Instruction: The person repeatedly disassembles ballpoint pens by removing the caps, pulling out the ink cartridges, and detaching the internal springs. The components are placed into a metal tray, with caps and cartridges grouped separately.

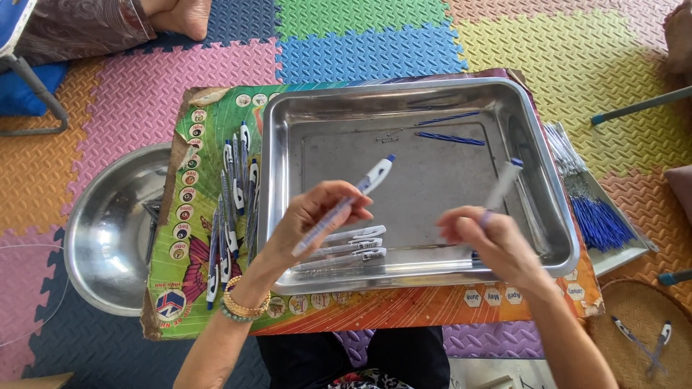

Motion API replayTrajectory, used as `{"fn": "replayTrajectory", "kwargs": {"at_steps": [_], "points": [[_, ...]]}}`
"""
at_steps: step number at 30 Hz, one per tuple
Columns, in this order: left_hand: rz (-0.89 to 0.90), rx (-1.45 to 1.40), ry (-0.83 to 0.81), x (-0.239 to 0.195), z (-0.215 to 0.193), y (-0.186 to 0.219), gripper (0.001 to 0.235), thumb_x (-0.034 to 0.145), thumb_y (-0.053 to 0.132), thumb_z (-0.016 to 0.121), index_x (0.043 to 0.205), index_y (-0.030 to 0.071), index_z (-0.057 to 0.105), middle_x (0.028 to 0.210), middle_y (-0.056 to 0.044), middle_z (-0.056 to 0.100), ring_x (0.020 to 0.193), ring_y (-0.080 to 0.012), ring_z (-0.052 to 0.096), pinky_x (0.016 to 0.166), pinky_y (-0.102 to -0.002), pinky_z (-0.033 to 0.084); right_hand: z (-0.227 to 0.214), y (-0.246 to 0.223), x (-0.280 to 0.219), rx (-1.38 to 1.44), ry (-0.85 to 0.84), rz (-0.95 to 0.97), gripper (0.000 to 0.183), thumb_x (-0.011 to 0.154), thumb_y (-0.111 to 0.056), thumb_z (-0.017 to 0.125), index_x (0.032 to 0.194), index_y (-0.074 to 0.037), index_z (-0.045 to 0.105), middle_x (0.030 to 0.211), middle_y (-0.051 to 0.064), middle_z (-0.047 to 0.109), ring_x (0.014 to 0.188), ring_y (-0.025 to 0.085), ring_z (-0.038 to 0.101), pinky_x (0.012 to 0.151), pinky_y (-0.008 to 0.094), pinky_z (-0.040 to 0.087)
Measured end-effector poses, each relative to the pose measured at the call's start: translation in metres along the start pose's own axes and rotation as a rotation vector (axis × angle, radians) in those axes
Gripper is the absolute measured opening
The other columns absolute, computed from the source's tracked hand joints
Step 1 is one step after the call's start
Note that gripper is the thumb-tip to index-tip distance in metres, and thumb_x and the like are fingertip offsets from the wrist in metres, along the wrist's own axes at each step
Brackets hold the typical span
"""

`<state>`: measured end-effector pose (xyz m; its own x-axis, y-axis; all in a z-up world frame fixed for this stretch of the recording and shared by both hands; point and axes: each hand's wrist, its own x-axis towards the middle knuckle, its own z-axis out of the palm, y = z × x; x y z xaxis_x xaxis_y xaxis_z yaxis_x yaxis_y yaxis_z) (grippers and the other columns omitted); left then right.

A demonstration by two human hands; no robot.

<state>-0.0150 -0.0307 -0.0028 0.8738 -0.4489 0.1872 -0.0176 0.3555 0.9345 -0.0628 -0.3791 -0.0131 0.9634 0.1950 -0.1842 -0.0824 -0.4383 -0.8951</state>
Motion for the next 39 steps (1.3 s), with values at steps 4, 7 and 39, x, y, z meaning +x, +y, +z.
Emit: {"fn": "replayTrajectory", "kwargs": {"at_steps": [4, 7, 39], "points": [[-0.048, 0.085, -0.199, -0.005, 0.006, 0.014, 0.038, 0.11, -0.005, 0.052, 0.143, 0.007, 0.067, 0.124, -0.02, 0.078, 0.12, -0.0271, 0.075, 0.111, -0.046, 0.063, 0.055, -0.019, 0.024, 0.352, -0.097, -0.049, 0.054, 0.115, -0.039, 0.046, 0.137, 0.002, 0.074, 0.076, 0.01, 0.067, 0.062, 0.017, 0.058, 0.055, 0.031, 0.047], [-0.228, -0.029, -0.222, -0.012, 0.005, -0.006, 0.032, 0.11, 0.012, 0.06, 0.14, 0.003, 0.068, 0.124, -0.021, 0.078, 0.119, -0.0265, 0.074, 0.112, -0.047, 0.062, 0.08, 0.004, 0.043, 0.677, -0.106, -0.142, 0.058, 0.117, -0.039, 0.045, 0.152, 0.004, 0.06, 0.095, 0.014, 0.066, 0.054, 0.013, 0.057, 0.044, 0.028, 0.045], [-0.427, -0.365, -0.008, -0.014, 0.016, -0.041, 0.052, 0.102, -0.002, 0.074, 0.153, 0.004, 0.065, 0.122, -0.021, 0.081, 0.113, -0.0339, 0.081, 0.093, -0.048, 0.07, 0.107, -0.044, 0.026, 0.299, 0.341, -0.477, 0.016, 0.089, 0.002, 0.089, 0.103, 0.002, 0.081, 0.09, 0.022, 0.084, 0.079, 0.032, 0.086, 0.077, 0.042, 0.071]]}}
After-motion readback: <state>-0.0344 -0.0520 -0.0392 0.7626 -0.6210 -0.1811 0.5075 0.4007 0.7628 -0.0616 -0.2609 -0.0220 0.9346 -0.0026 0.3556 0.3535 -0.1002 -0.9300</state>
